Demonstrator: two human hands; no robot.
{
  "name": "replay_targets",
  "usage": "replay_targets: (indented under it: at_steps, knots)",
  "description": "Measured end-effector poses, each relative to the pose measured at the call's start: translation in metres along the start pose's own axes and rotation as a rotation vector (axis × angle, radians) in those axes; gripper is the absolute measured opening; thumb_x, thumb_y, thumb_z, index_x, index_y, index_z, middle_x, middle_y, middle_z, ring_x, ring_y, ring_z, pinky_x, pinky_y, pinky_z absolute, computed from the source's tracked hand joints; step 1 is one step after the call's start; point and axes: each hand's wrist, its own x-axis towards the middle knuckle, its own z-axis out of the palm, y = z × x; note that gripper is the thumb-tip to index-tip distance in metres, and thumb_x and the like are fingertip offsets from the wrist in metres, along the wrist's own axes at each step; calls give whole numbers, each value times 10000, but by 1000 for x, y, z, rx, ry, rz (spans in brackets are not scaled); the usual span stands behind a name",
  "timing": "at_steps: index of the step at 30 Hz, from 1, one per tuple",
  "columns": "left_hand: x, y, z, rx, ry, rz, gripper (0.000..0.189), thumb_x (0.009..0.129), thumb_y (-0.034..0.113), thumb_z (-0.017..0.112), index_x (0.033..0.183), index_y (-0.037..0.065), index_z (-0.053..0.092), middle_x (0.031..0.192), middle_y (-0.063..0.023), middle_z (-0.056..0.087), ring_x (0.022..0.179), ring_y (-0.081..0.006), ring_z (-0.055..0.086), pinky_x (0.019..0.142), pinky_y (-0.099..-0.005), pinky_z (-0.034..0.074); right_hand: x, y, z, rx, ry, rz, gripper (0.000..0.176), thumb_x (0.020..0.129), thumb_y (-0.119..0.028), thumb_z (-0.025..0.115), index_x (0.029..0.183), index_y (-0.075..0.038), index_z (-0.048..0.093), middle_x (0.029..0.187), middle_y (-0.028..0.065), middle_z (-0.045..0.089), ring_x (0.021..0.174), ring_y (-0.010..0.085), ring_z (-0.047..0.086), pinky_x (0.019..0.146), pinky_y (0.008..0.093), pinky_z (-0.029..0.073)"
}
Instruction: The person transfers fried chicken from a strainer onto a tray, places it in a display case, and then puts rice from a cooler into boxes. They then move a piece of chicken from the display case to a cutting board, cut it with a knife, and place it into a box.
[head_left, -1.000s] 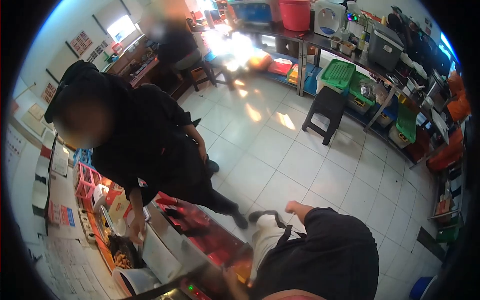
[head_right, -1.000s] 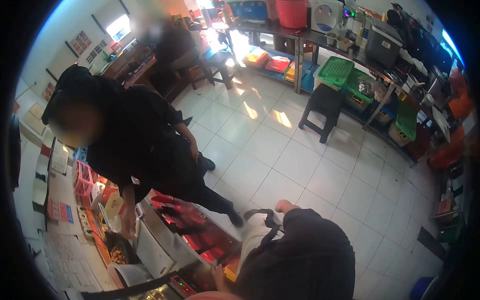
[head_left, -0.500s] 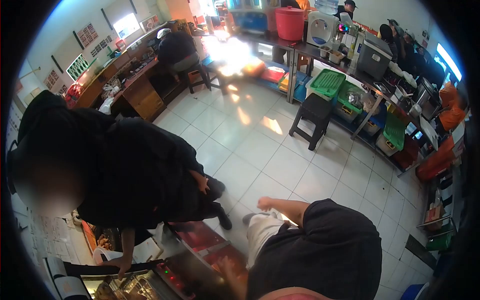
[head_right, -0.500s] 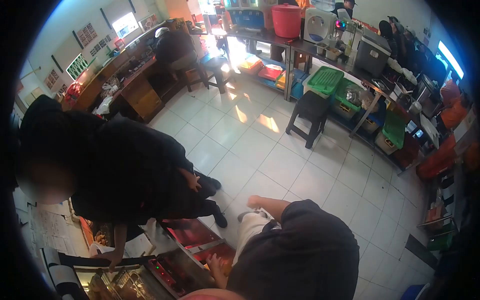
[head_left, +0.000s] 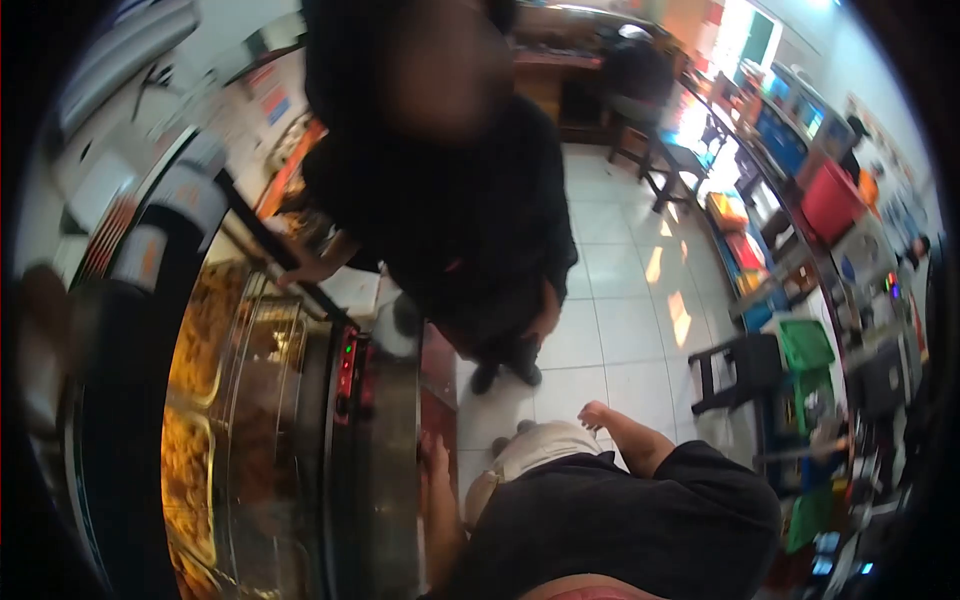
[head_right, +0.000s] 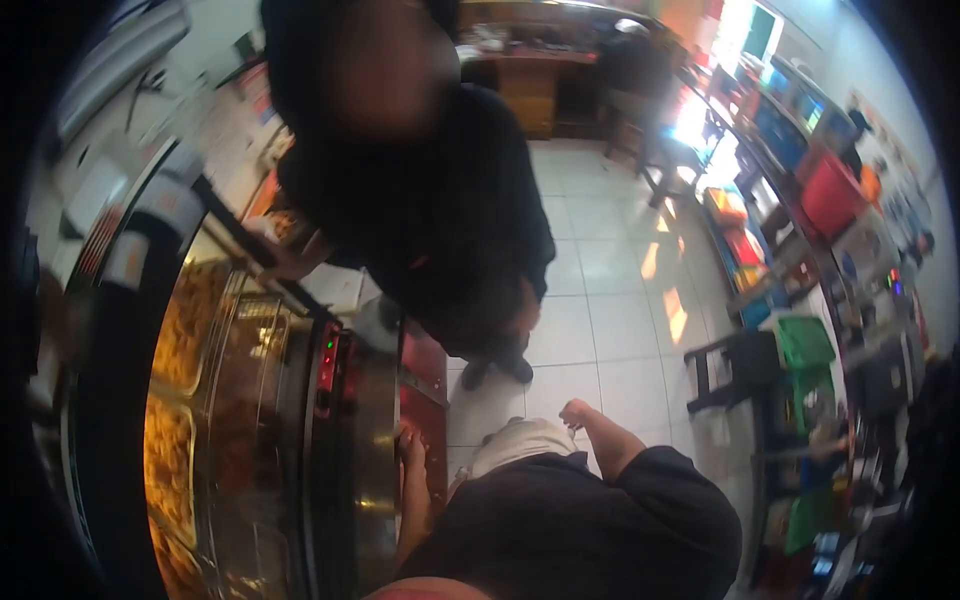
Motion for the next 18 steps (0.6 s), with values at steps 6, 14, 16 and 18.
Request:
replay_targets:
  at_steps: [6,14,16,18]
  knots:
    - [11,-44,0,204,117,277,529,898,213,573,1383,36,460,1099,-88,590,854,-177,594,719,-342,522,-13,-8,-15,-114,-89,-63,217,846,-201,589,963,-57,703,956,80,725,871,168,700,639,355,583]
    - [-34,-121,-17,44,95,183,304,859,180,567,1103,-1,585,1112,-160,622,1040,-331,588,898,-436,454,-33,-22,-15,-52,-69,-187,145,878,-151,603,918,-30,672,860,124,722,700,205,706,593,325,591]
    - [-62,-170,-29,342,68,185,222,818,165,576,989,28,614,992,-141,651,925,-338,618,832,-451,474,-52,-31,-12,-188,-28,-171,247,906,-242,581,821,-30,675,838,123,727,701,197,711,601,317,591]
    - [-114,-192,-52,704,-59,192,145,767,162,594,866,63,633,871,-124,664,815,-345,630,774,-454,484,-56,-40,-9,-487,-20,-209,431,902,-405,567,746,-11,650,740,130,698,632,234,688,612,364,581]
